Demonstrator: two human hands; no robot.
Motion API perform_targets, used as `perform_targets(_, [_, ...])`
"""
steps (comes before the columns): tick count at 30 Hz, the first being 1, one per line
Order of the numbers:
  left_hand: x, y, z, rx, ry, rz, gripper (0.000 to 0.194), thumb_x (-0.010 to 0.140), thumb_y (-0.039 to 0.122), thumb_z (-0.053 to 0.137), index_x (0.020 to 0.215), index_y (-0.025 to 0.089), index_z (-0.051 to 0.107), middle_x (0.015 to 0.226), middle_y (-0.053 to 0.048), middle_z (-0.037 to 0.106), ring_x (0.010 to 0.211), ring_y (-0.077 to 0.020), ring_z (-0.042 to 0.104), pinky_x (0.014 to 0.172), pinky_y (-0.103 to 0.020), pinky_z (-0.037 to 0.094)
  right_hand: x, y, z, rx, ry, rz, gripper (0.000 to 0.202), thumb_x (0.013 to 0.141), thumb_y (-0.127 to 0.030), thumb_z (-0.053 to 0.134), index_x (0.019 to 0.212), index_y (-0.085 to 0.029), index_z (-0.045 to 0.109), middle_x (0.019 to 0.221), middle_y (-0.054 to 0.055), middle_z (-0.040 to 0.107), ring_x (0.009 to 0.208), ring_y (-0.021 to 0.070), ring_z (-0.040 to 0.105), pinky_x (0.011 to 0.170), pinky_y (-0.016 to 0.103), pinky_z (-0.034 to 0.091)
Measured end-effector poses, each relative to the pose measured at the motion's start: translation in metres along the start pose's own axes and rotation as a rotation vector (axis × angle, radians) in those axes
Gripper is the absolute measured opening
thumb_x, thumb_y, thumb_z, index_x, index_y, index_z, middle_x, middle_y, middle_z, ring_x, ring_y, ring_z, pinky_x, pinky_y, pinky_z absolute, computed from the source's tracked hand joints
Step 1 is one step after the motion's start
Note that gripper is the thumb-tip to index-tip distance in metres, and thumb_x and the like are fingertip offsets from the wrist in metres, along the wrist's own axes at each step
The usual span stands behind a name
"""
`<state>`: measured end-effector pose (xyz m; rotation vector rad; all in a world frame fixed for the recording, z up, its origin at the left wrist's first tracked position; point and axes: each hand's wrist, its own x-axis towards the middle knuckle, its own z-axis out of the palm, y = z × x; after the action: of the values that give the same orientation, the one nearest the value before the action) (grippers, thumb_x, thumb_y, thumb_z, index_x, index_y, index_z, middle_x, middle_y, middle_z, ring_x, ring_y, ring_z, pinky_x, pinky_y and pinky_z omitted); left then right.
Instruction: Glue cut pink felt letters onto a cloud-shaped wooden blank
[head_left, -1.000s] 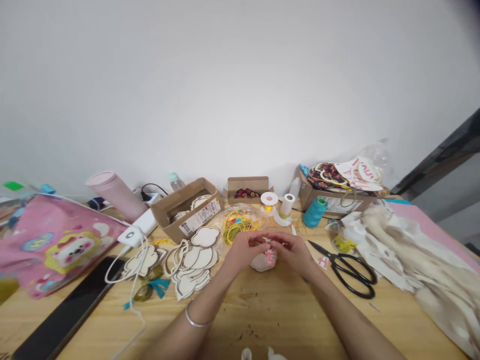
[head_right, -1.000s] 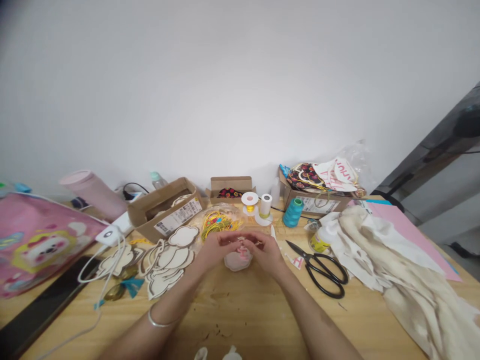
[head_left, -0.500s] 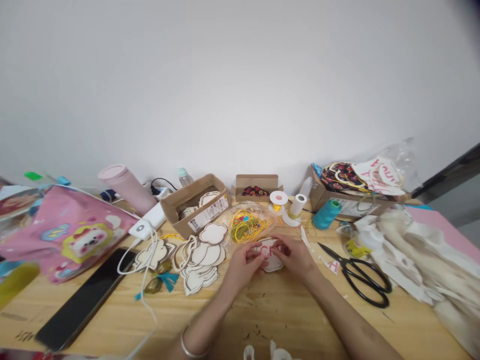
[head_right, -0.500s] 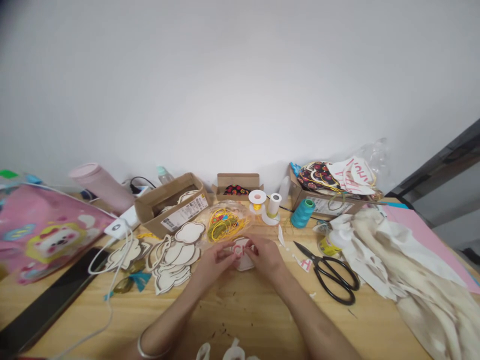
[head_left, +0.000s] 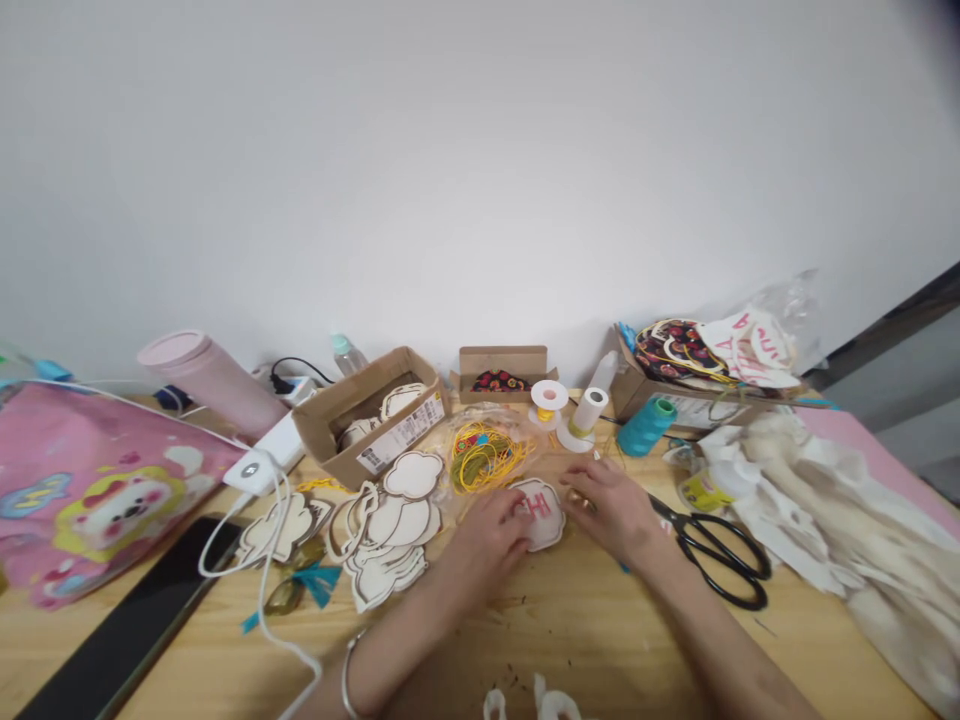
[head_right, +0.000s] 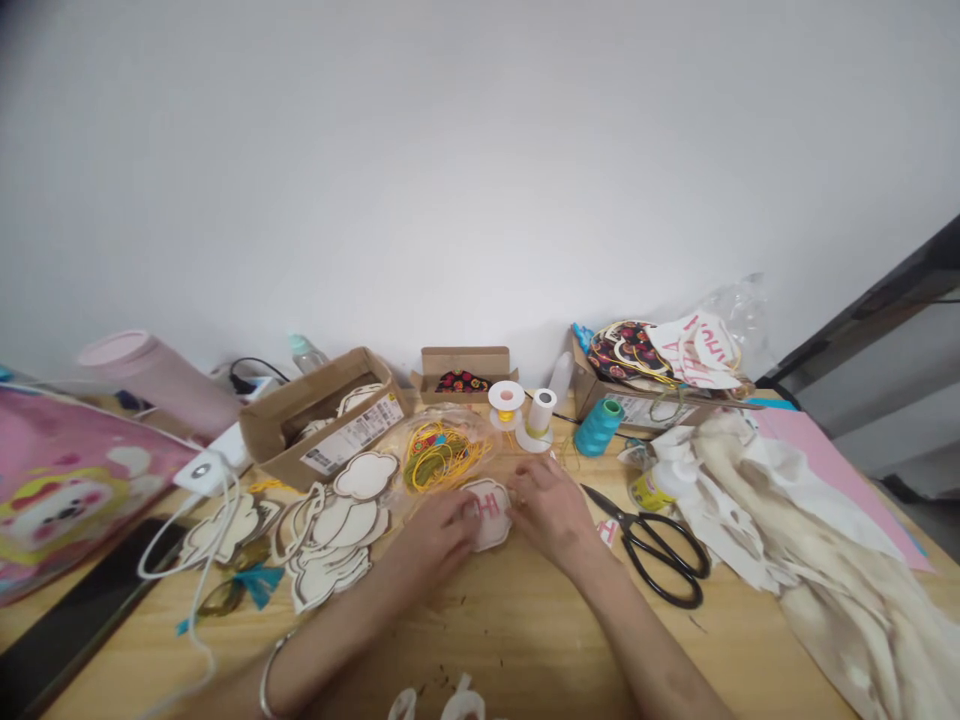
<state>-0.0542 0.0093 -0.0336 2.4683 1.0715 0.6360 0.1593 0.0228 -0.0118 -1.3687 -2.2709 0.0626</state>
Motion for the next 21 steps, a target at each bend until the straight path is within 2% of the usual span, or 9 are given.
perform_targets(3, [0.004,0.003,0.003,0.123,-0.007,0.085,0.018,0.080,0.014,0.047,0.083,0.018,0.064,0.107,-0.011,0.058,0.095,-0.0218,0.053,0.080,-0.036,0.045,0.002,0.001,0.003,-0.027,-0.056,-0.037,0.018,0.065,-0.018,0.067,0.082,-0.021,0.068,0.093,0.009,0.065,0.087,0.0240,0.056,0.076,0.036,0.047])
perform_targets(7, [0.003,-0.001,-0.001,0.147,-0.002,0.087,0.022,0.081,0.012,0.043,0.081,0.018,0.064,0.106,-0.011,0.059,0.092,-0.0208,0.055,0.078,-0.034,0.047,0.003,0.004,0.006,0.014,-0.116,-0.013,0.017,0.064,-0.021,0.071,0.081,-0.020,0.068,0.089,0.008,0.065,0.085,0.0224,0.056,0.074,0.035,0.047])
perform_targets(10, [0.001,-0.004,-0.001,0.078,-0.043,0.039,0.025,0.079,0.016,0.048,0.099,0.019,0.061,0.117,-0.014,0.054,0.104,-0.0243,0.052,0.086,-0.039,0.044,0.002,0.009,0.007,0.058,-0.135,0.031,0.028,0.064,-0.027,0.072,0.090,-0.019,0.067,0.092,0.008,0.066,0.086,0.0221,0.057,0.077,0.036,0.047])
perform_targets(13, [0.001,-0.003,0.002,-0.027,-0.053,-0.056,0.056,0.073,0.029,0.059,0.126,0.019,0.044,0.135,-0.018,0.038,0.122,-0.0304,0.038,0.096,-0.046,0.036,-0.001,0.018,0.008,0.099,-0.158,0.036,0.038,0.063,-0.026,0.073,0.098,-0.017,0.065,0.099,0.009,0.065,0.092,0.0222,0.058,0.082,0.036,0.046])
perform_targets(15, [0.003,-0.001,0.002,-0.074,-0.060,-0.125,0.070,0.070,0.033,0.063,0.132,0.020,0.035,0.140,-0.018,0.032,0.126,-0.0321,0.032,0.099,-0.049,0.032,-0.003,0.026,0.006,0.134,-0.206,0.015,0.036,0.064,-0.022,0.072,0.099,-0.017,0.065,0.099,0.010,0.065,0.093,0.0214,0.059,0.081,0.033,0.046])
perform_targets(18, [0.010,-0.001,-0.003,-0.131,-0.084,-0.152,0.073,0.069,0.030,0.063,0.134,0.021,0.032,0.136,-0.016,0.038,0.124,-0.0305,0.035,0.100,-0.049,0.029,0.001,0.030,-0.004,0.181,-0.260,-0.003,0.033,0.065,-0.019,0.070,0.098,-0.017,0.065,0.095,0.009,0.066,0.089,0.0201,0.060,0.076,0.030,0.047])
perform_targets(21, [0.016,-0.007,-0.009,-0.166,-0.101,-0.076,0.071,0.070,0.029,0.061,0.134,0.022,0.031,0.134,-0.013,0.041,0.123,-0.0280,0.037,0.102,-0.047,0.028,0.012,0.019,-0.016,0.202,-0.277,-0.039,0.026,0.069,-0.022,0.067,0.094,-0.018,0.066,0.091,0.007,0.066,0.086,0.0188,0.060,0.074,0.029,0.046])
